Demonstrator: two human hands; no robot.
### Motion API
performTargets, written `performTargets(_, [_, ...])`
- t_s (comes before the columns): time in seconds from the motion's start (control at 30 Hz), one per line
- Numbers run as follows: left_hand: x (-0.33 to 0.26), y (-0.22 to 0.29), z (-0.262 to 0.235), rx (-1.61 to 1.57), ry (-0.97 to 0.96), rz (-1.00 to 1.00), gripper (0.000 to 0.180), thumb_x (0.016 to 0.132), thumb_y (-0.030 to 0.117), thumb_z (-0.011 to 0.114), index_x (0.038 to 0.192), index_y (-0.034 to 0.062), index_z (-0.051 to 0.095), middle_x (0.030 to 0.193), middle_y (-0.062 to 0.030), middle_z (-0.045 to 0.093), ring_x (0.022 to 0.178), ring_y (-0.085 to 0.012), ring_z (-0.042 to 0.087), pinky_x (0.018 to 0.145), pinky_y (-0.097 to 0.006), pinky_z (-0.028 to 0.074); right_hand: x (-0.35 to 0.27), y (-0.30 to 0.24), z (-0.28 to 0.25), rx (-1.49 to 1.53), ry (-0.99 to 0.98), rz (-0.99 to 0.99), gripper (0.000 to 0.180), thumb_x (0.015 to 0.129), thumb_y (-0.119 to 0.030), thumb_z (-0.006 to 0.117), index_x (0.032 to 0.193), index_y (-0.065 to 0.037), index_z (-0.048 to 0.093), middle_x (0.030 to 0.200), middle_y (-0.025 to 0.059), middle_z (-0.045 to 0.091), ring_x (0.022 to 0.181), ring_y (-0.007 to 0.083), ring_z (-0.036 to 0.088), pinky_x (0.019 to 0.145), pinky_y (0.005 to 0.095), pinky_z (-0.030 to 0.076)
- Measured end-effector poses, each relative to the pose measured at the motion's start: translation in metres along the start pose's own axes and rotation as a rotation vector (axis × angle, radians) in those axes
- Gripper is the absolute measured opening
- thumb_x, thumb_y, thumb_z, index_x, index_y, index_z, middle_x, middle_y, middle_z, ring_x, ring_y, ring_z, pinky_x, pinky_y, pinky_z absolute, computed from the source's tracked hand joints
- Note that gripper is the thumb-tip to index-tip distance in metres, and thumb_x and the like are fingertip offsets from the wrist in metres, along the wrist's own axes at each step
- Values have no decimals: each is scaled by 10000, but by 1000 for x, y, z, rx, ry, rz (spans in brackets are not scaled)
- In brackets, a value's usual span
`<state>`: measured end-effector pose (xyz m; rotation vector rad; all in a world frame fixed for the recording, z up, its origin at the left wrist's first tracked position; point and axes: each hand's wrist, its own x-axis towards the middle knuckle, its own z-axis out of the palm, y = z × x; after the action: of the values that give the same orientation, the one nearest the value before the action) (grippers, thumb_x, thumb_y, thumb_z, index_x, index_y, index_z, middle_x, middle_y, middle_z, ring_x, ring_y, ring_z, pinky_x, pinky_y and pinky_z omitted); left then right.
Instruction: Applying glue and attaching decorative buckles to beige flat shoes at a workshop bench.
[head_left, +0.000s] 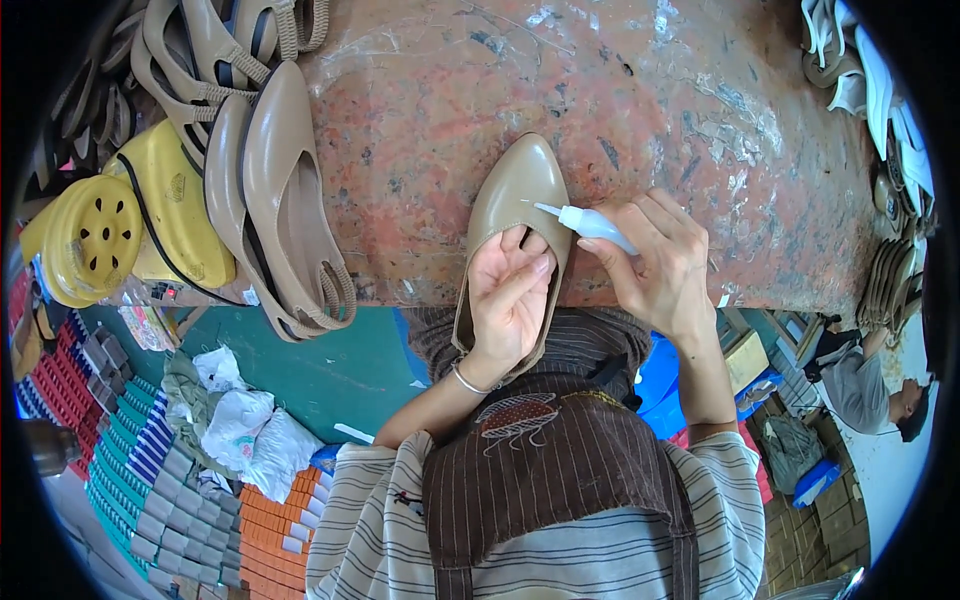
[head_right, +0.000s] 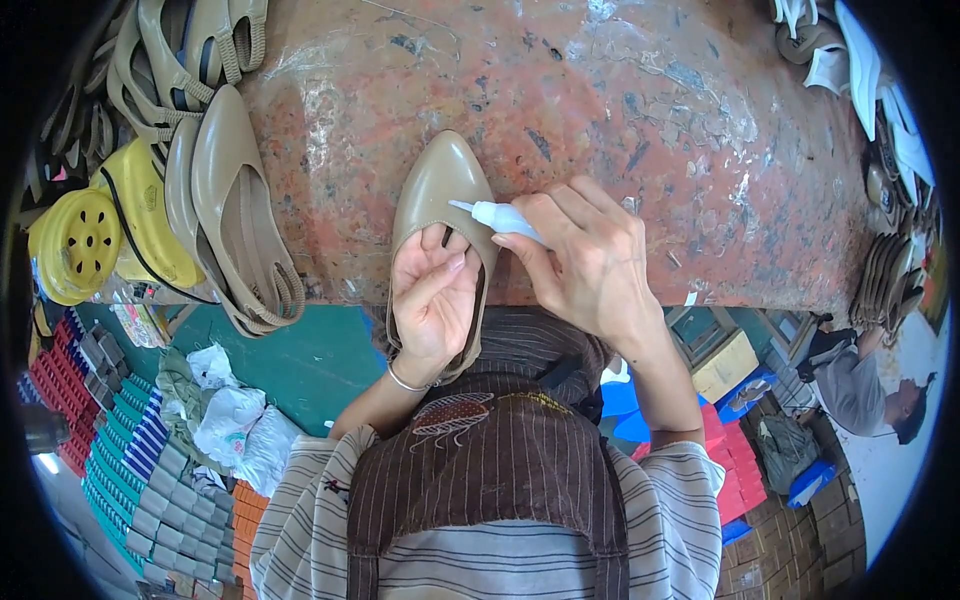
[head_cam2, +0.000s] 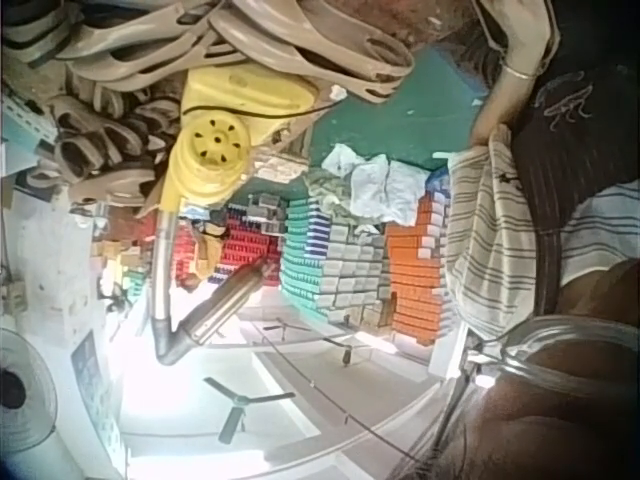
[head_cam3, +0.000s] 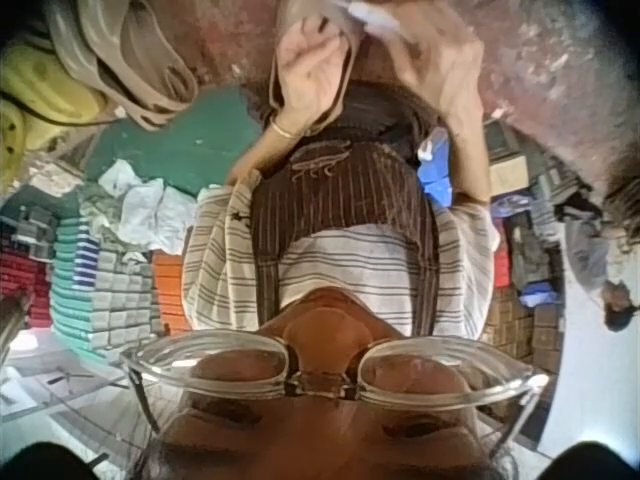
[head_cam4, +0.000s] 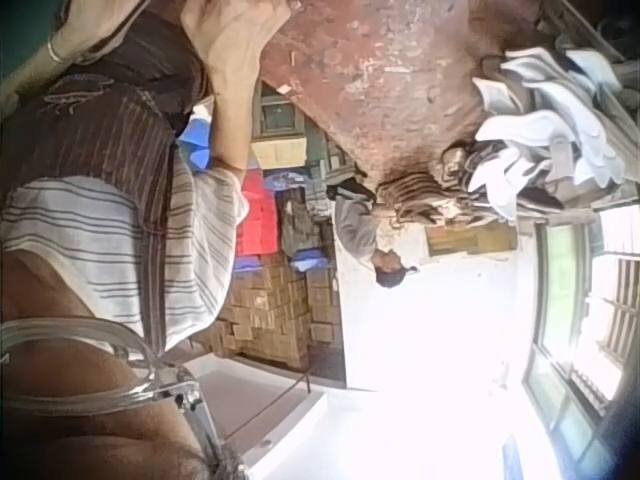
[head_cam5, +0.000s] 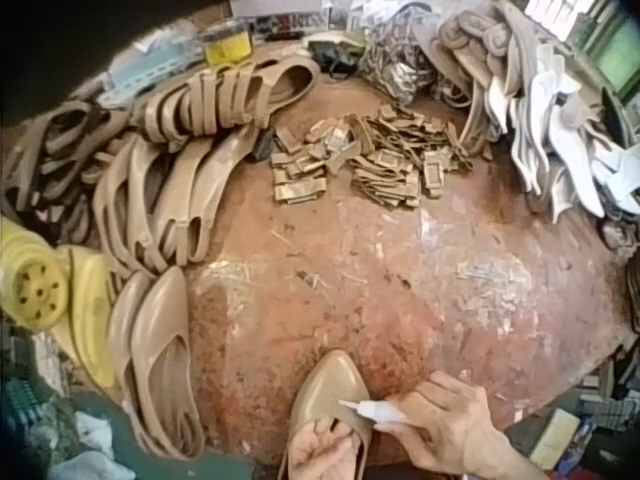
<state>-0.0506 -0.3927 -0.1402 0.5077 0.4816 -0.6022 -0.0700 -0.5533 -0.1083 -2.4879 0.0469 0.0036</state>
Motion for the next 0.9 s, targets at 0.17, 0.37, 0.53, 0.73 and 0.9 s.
performTargets(0.17, [1,-4,-10,-26,-59,18,233,821,-142,489,1008,-3,474,942,-44,439,895,-154,470,784,-272,410,1,20,1,355,132,140,164,790,-50,694,944,-17,650,946,117,678,885,265,640,761,347,511])
performTargets(0.37, [-1,-6,-22,-32,-92,41,202,789,-131,500,890,35,444,834,-22,401,847,-151,444,909,-309,371,25,53,30,195,354,66,276,807,60,588,1072,-18,592,1219,118,620,1234,342,507,1033,433,393])
performTargets(0.53, [-4,-2,-12,42,-14,46,198,781,-134,498,844,42,433,805,-15,385,822,-143,435,923,-309,363,33,66,20,169,526,173,275,818,73,548,1068,-32,592,1108,156,623,1089,344,572,888,395,473])
performTargets(0.73, [-1,-8,-20,31,-22,55,172,790,-114,502,835,34,428,812,-15,392,831,-149,447,967,-330,356,135,118,-16,-155,852,337,320,834,-288,693,1026,-39,628,938,113,628,904,297,595,760,395,476])
performTargets(0.9, [3,-11,-27,-56,-147,90,135,834,-87,519,919,12,484,860,-16,452,867,-140,470,954,-325,381,155,145,-13,-207,877,367,362,761,-345,746,966,-54,679,875,91,655,855,277,616,760,395,484])
